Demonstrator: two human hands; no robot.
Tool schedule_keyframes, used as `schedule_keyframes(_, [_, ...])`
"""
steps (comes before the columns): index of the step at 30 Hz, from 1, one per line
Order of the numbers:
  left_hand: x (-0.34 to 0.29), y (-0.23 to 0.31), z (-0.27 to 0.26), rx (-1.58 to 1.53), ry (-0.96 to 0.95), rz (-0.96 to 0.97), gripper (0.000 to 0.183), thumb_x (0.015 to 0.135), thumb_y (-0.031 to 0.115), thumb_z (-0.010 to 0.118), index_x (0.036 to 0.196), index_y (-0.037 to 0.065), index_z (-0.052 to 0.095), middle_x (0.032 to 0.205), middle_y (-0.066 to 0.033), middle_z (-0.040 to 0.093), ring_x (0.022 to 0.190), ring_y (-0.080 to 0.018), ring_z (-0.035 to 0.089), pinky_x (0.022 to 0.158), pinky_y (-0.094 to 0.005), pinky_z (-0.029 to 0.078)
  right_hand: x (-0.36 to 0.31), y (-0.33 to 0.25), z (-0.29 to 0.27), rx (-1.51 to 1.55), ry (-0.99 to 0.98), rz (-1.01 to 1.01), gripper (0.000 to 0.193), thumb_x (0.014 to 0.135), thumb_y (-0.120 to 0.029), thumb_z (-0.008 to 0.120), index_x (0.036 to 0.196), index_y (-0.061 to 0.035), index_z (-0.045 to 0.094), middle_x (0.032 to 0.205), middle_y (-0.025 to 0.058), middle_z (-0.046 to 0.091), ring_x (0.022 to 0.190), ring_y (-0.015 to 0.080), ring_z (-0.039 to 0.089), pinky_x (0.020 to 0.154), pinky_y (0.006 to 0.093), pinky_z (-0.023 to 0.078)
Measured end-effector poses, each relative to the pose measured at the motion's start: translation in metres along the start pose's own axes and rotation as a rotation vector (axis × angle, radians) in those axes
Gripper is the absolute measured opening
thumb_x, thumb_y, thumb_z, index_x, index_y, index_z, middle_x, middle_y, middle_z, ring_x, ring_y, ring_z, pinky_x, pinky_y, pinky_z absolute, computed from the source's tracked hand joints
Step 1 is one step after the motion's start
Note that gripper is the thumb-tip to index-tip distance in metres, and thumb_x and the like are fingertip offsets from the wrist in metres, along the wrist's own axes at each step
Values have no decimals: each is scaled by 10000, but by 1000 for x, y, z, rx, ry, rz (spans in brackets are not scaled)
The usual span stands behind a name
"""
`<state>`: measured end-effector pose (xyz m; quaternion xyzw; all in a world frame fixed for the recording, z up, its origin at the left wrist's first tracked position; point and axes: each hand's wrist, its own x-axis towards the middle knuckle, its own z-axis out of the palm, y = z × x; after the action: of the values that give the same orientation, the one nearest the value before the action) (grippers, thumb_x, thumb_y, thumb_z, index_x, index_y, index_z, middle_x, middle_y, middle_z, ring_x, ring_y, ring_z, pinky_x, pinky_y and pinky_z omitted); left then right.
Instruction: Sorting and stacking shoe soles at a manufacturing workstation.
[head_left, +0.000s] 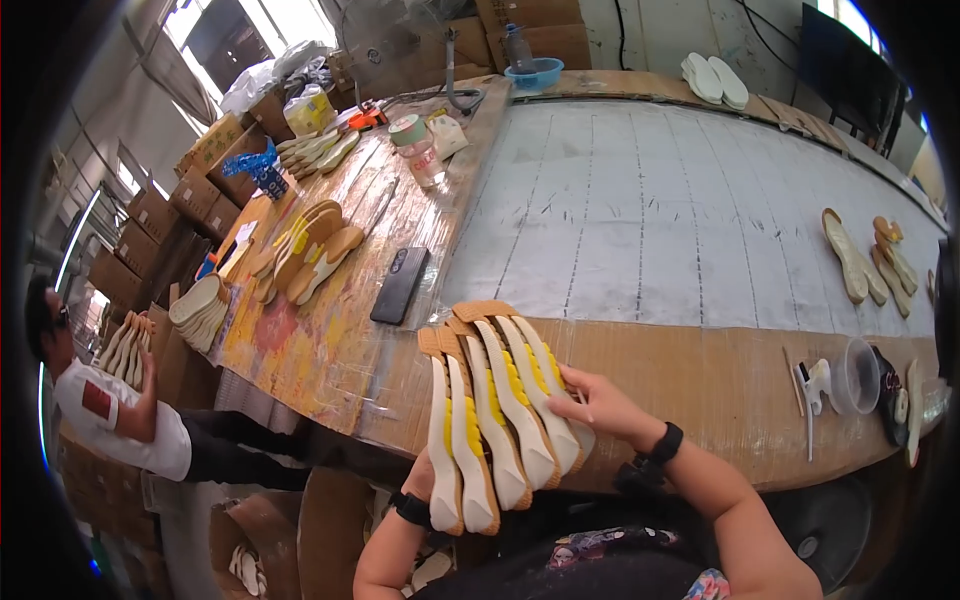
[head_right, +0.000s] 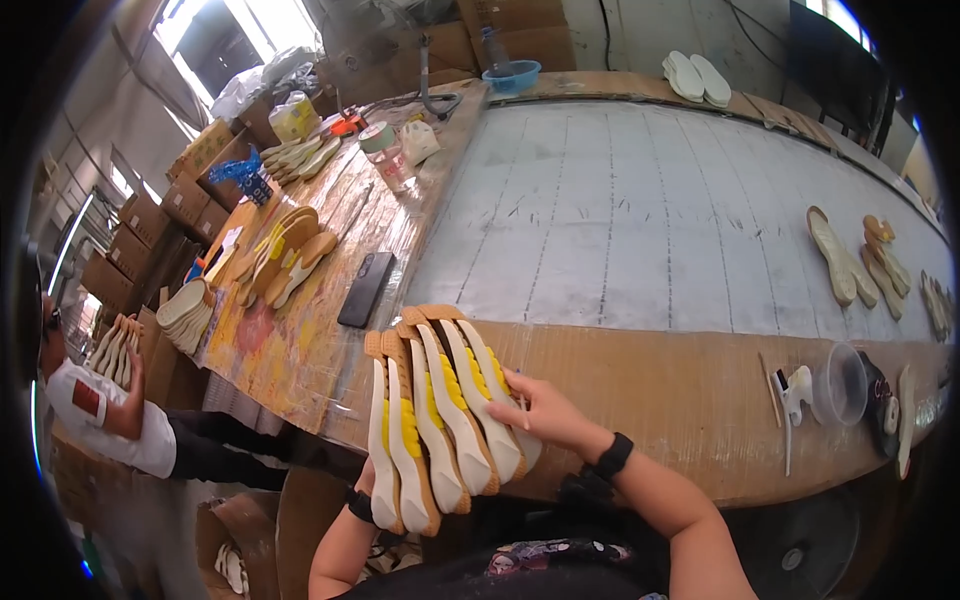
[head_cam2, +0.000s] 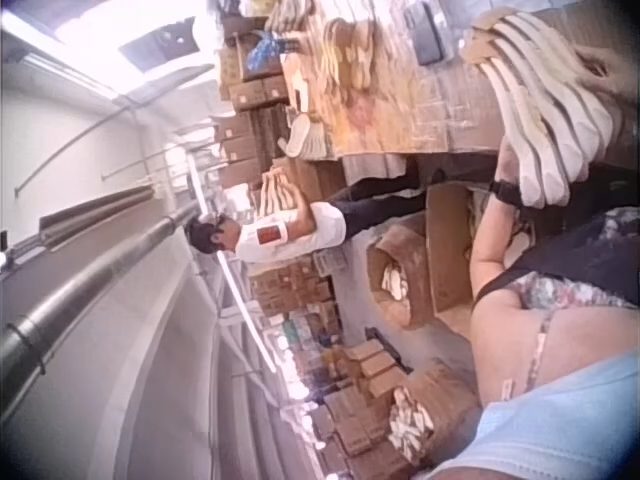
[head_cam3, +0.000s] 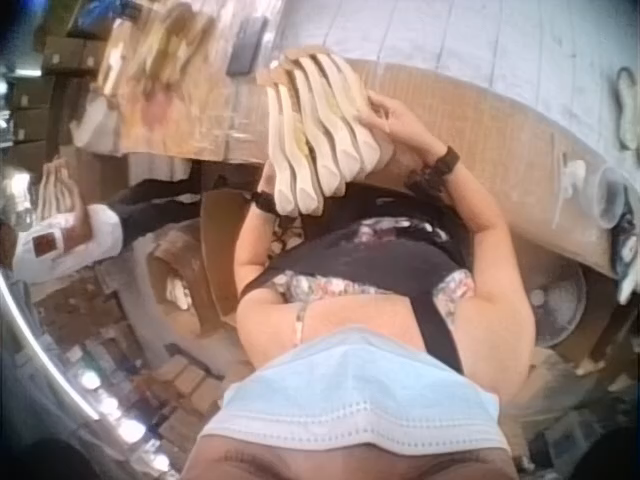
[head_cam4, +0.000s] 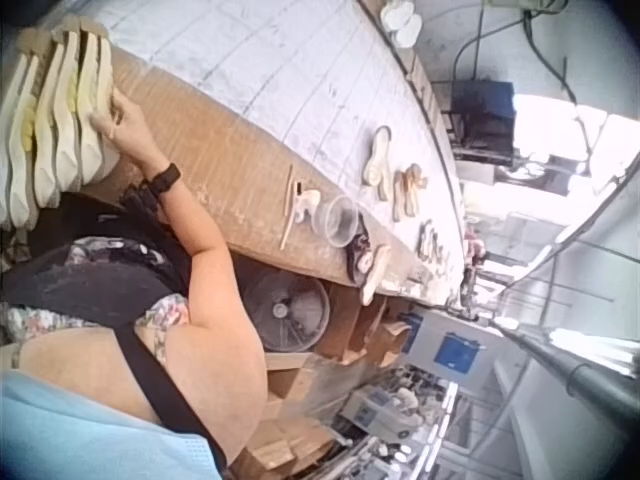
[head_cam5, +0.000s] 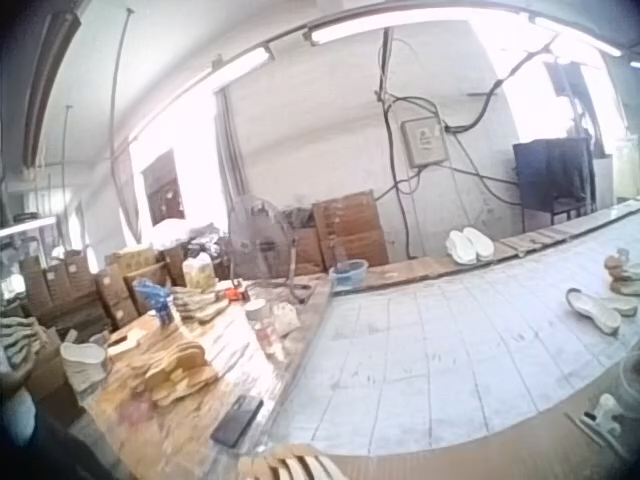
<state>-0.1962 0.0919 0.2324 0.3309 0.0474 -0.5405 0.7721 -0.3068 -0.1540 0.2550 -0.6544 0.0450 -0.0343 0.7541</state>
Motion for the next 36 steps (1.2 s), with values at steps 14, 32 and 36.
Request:
schedule_keyframes(14, [6, -10, 65, 404, -199, -22, 467, 887, 300, 478, 1263, 53, 354, 1162, -78, 507, 1044, -194, 512, 899, -342, 407, -51, -51, -51, -117, 52, -173, 575, 826, -170, 582, 1305, 17, 325, 1230, 106, 469, 1122, 136, 423, 953, 266, 321])
schedule_keyframes(32, [48, -40, 160, 2162, -834, 561, 629, 575, -9, 575, 1165, 198, 507, 1342, -108, 331, 906, -261, 535, 761, -335, 438, -99, -39, -140, 268, -285, 114, 832, 717, -365, 668, 1314, 54, 269, 1349, 149, 319, 1257, 210, 289, 1036, 329, 212])
schedule_keyframes(36, [49, -38, 166, 2280, -834, 528, 618, 546, 33, 619, 1135, 195, 520, 1392, -102, 263, 948, -252, 502, 804, -327, 400, -125, -25, -161, 198, -235, 211, 785, 722, -282, 669, 1315, 47, 274, 1337, 140, 339, 1230, 199, 324, 1032, 321, 217])
